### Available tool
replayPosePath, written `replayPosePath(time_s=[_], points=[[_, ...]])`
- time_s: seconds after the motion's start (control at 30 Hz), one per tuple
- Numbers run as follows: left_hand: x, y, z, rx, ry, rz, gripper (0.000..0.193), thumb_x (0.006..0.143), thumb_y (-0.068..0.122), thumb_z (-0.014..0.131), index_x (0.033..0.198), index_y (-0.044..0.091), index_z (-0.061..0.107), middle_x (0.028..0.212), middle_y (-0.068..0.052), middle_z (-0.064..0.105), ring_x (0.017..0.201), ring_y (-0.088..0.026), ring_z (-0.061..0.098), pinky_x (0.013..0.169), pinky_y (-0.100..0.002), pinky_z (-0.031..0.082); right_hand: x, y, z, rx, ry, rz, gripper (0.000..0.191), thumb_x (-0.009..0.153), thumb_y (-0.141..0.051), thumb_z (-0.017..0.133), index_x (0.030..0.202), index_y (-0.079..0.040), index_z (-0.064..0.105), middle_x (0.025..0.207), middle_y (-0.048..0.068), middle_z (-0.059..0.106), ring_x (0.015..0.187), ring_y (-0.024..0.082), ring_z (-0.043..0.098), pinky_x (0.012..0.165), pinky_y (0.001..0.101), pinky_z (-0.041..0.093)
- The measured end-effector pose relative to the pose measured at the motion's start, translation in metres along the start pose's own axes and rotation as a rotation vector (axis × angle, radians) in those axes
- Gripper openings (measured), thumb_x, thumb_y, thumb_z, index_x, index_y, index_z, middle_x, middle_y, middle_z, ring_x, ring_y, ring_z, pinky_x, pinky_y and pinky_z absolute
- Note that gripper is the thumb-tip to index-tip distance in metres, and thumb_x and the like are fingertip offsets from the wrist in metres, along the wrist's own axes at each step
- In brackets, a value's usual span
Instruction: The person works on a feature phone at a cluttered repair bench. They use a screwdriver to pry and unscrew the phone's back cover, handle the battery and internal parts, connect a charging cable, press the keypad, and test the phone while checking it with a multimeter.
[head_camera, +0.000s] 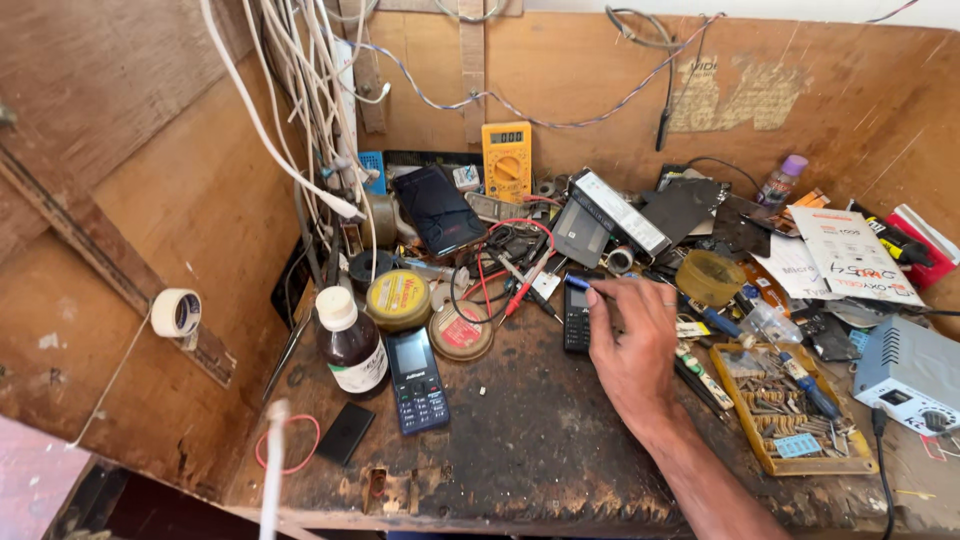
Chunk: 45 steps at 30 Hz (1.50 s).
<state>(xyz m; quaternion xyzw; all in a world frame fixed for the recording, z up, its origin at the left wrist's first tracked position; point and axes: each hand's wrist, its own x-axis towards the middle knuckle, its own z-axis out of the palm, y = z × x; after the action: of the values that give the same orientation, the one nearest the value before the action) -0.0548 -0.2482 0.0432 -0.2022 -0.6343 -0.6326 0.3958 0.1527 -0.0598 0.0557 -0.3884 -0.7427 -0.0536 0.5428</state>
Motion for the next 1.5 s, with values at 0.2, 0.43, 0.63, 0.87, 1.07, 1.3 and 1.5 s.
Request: replayPosePath(time_s=[0.2,0.43,0.63,0.87,1.07,1.3,1.5], points=[[-0.01,0.105,0.015,-0.329,-0.271,-0.093,0.019,0.071,0.008,0.074,0.089,0.012,0.069,0.106,-0.01,0.062,0.103,-0.028,0.065,0.092,-0.04,0.052,0.001,-0.039,-0.04,0.774,-0.386,1.009,0.067,0.108,-0.052,0.042,0.098,0.005,0.074,0.079,0.014,0.066,0.069,0.022,0.06,0.061,0.0347,0.047],[-0.036,0.134,0.054,-0.75,-1.42,0.101,0.022,0.085,0.001,0.063,0.106,0.003,0.057,0.11,-0.02,0.059,0.092,-0.04,0.065,0.076,-0.048,0.053,0.043,-0.012,-0.053,1.178,-0.32,1.262,0.039,0.102,-0.032,0.048,0.113,0.001,0.066,0.078,0.002,0.061,0.069,0.011,0.055,0.061,0.0235,0.046],[-0.06,0.119,0.111,-0.752,-1.25,-0.334,0.015,0.092,0.01,0.063,0.106,0.004,0.063,0.098,-0.014,0.073,0.089,-0.029,0.075,0.079,-0.041,0.059,0.03,0.046,-0.029,1.067,-0.105,1.15,0.032,0.107,-0.029,0.053,0.114,0.0,0.064,0.065,-0.006,0.041,0.051,0.006,0.034,0.044,0.0227,0.03],[-0.097,0.107,0.166,-0.116,-1.474,-0.066,0.076,0.081,0.034,0.087,0.126,-0.009,0.042,0.116,-0.03,0.06,0.106,-0.043,0.064,0.088,-0.049,0.054,0.0,0.047,-0.004,0.893,-0.034,1.057,0.036,0.105,-0.037,0.047,0.117,-0.008,0.065,0.057,-0.006,0.032,0.041,0.005,0.024,0.035,0.0236,0.022],[-0.115,0.124,0.182,-0.008,-1.607,-0.021,0.087,0.068,0.03,0.095,0.124,-0.009,0.041,0.12,-0.03,0.06,0.113,-0.042,0.062,0.094,-0.044,0.055,-0.009,0.058,-0.006,0.842,0.007,0.925,0.036,0.108,-0.034,0.051,0.11,-0.002,0.066,0.062,-0.004,0.04,0.045,0.004,0.029,0.037,0.023,0.024],[-0.127,0.117,0.198,-0.052,-1.609,-0.13,0.07,0.066,0.026,0.094,0.114,-0.007,0.055,0.108,-0.025,0.071,0.102,-0.039,0.07,0.089,-0.045,0.058,-0.009,0.063,-0.004,0.874,0.008,0.932,0.034,0.106,-0.033,0.053,0.108,-0.003,0.069,0.066,-0.005,0.043,0.047,0.003,0.029,0.038,0.0223,0.023],[-0.084,0.068,0.229,-0.181,-1.827,-0.523,0.045,0.07,0.026,0.09,0.1,-0.003,0.071,0.091,-0.014,0.077,0.074,-0.024,0.073,0.058,-0.038,0.058,-0.01,0.07,-0.003,0.874,-0.005,0.965,0.041,0.107,-0.038,0.05,0.106,-0.001,0.069,0.063,-0.005,0.039,0.046,0.004,0.028,0.038,0.0221,0.023]])
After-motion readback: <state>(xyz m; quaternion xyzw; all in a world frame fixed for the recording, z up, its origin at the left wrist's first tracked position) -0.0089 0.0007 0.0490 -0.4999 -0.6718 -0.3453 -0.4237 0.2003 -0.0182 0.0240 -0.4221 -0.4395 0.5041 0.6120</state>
